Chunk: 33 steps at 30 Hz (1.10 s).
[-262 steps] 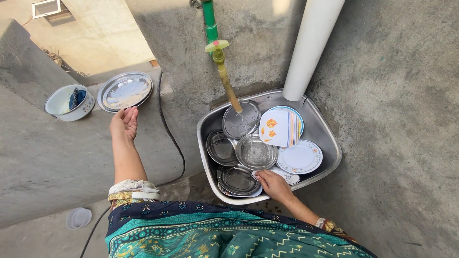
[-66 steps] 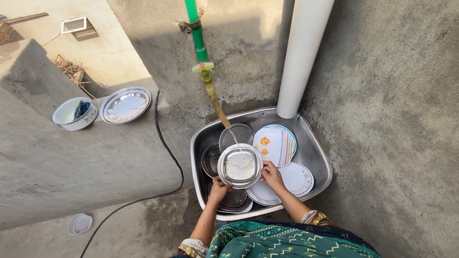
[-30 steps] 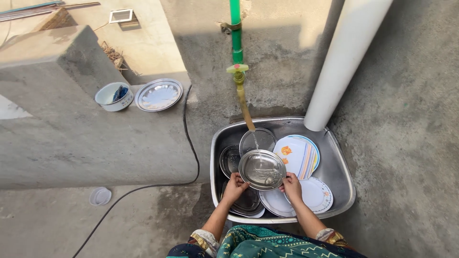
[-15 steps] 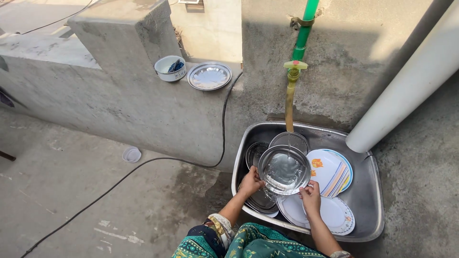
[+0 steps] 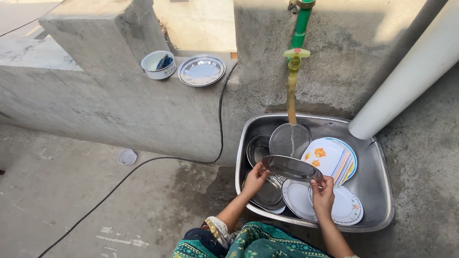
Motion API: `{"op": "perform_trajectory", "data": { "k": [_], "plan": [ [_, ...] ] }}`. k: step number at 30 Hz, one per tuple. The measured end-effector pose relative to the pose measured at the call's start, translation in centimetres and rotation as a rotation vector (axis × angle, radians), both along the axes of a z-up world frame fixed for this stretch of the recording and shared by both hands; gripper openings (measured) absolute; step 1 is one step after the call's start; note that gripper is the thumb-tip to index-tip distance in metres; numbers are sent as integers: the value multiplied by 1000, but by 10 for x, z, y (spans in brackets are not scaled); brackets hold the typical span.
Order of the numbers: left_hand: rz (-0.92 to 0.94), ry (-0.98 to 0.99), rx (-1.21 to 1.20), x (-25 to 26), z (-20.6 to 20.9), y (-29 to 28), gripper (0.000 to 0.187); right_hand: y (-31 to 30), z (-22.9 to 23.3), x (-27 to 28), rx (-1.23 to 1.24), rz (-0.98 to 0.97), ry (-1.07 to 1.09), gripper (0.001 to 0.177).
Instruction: The recorder is washing a variety of dishes including plates and small metal bowls using water from an outdoor tap into a basin.
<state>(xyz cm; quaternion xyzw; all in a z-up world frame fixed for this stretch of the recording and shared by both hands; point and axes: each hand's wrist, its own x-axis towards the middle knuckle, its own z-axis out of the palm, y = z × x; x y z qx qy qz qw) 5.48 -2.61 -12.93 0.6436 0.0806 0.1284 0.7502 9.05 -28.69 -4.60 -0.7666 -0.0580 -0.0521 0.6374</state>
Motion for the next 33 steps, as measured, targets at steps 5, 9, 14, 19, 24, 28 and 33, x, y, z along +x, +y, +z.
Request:
{"op": "perform_trajectory", "data": {
  "k": [5, 9, 14, 19, 24, 28, 33],
  "plan": [
    [-457, 162, -269, -1, 33, 31, 46, 5, 11, -35, -25, -212, -99, 27],
    [-757, 427, -633, 29, 112, 97, 63, 36, 15, -76, -46, -434, -68, 27],
    [-1018, 616, -424, 75, 130, 136, 71, 84, 39, -105, -44, -539, -276, 13],
    [-1118, 614, -309, 106, 87, 120, 54, 106, 43, -116, -146, -609, -285, 18],
    [-1061, 615, -263, 145, 68, 86, 48, 109, 18, -97, 417, -733, -129, 31],
    [-994, 608, -173, 176, 48, 69, 45, 122, 9, -101, 926, -676, 219, 51],
    [-1065, 558, -100, 207, 3, 55, 43, 145, 14, -97, 738, -728, 392, 48]
  ]
}}
